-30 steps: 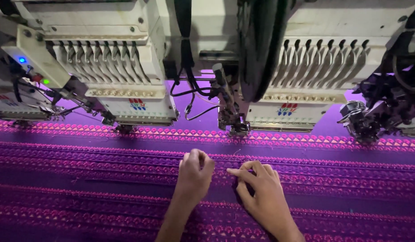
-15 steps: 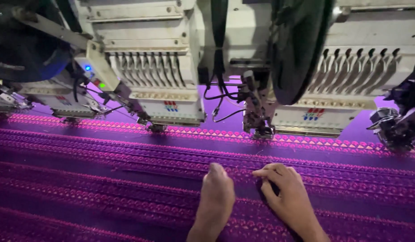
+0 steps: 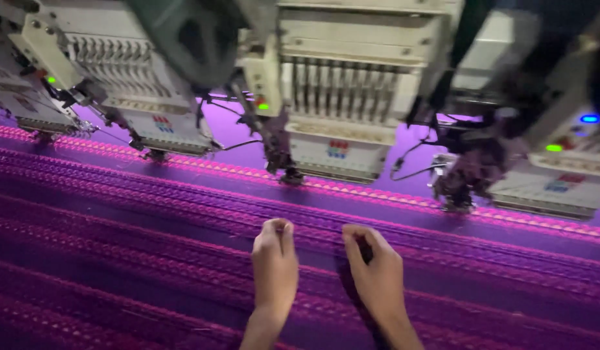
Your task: The person threads an industrial multi-head embroidery machine by hand, pulling purple thread through a series of guides and needles on one of the embroidery heads.
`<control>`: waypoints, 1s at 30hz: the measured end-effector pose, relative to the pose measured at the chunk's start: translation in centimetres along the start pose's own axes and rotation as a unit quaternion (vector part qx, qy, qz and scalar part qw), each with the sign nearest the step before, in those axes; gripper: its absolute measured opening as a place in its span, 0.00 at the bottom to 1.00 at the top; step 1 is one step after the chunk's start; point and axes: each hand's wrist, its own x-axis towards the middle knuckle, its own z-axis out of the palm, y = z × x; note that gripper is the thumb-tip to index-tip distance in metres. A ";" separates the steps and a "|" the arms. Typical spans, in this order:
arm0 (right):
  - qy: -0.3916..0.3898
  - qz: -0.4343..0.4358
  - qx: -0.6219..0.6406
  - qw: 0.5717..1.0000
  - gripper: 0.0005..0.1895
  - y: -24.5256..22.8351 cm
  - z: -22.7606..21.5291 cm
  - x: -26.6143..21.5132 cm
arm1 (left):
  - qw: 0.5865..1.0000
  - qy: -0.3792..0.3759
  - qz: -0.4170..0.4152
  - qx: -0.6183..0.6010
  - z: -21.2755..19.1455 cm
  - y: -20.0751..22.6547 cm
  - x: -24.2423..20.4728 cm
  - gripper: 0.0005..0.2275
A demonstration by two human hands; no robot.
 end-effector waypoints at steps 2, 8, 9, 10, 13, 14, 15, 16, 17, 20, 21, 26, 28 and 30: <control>0.026 0.062 0.011 0.998 0.09 -1.7 3.9 0.5 | 0.999 0.009 0.035 -0.011 -0.3 -1.5 1.5 0.11; 0.212 0.173 0.279 0.920 0.08 -1.1 12.2 5.7 | 0.993 0.028 0.081 -0.080 -1.7 -1.7 6.5 0.03; 0.229 0.193 0.321 0.899 0.11 -0.5 13.0 6.5 | 0.991 0.029 0.079 -0.101 -1.4 -2.1 7.1 0.02; 0.245 0.211 0.362 0.874 0.13 0.2 13.6 7.4 | 0.989 0.030 0.077 -0.121 -1.1 -2.4 7.7 0.02; 0.250 0.207 0.394 0.860 0.16 0.8 14.6 9.2 | 0.988 0.029 0.069 -0.134 -0.7 -2.7 8.2 0.02; 0.255 0.203 0.392 0.860 0.16 0.2 14.7 9.6 | 0.987 0.027 0.072 -0.140 -0.4 -2.9 8.6 0.02; 0.256 0.214 0.379 0.863 0.17 -0.6 14.8 9.5 | 0.987 0.026 0.057 -0.149 -0.6 -3.0 8.6 0.02; 0.256 0.225 0.367 0.865 0.19 -1.4 14.8 9.3 | 0.986 0.025 0.042 -0.159 -0.7 -3.0 8.6 0.03; 0.259 0.224 0.367 0.865 0.19 -0.9 15.3 9.9 | 0.986 0.024 0.043 -0.161 -0.6 -3.0 8.8 0.03; 0.270 0.229 0.298 0.886 0.17 0.1 15.9 10.7 | 0.986 0.008 0.062 -0.152 -0.5 -2.7 8.5 0.02; 0.259 0.237 0.292 0.889 0.17 0.4 16.2 11.0 | 0.986 0.014 0.055 -0.157 -0.4 -2.7 8.7 0.02; 0.257 0.260 0.300 0.881 0.14 0.2 16.8 11.4 | 0.989 0.018 0.057 -0.138 -0.5 -2.4 8.8 0.02; 0.264 0.254 0.315 0.875 0.14 -0.8 16.4 11.4 | 0.989 0.020 0.062 -0.134 -0.3 -1.9 8.9 0.02; 0.254 0.258 0.308 0.880 0.14 -0.9 16.8 11.3 | 0.990 0.024 0.059 -0.128 -0.5 -2.0 9.0 0.02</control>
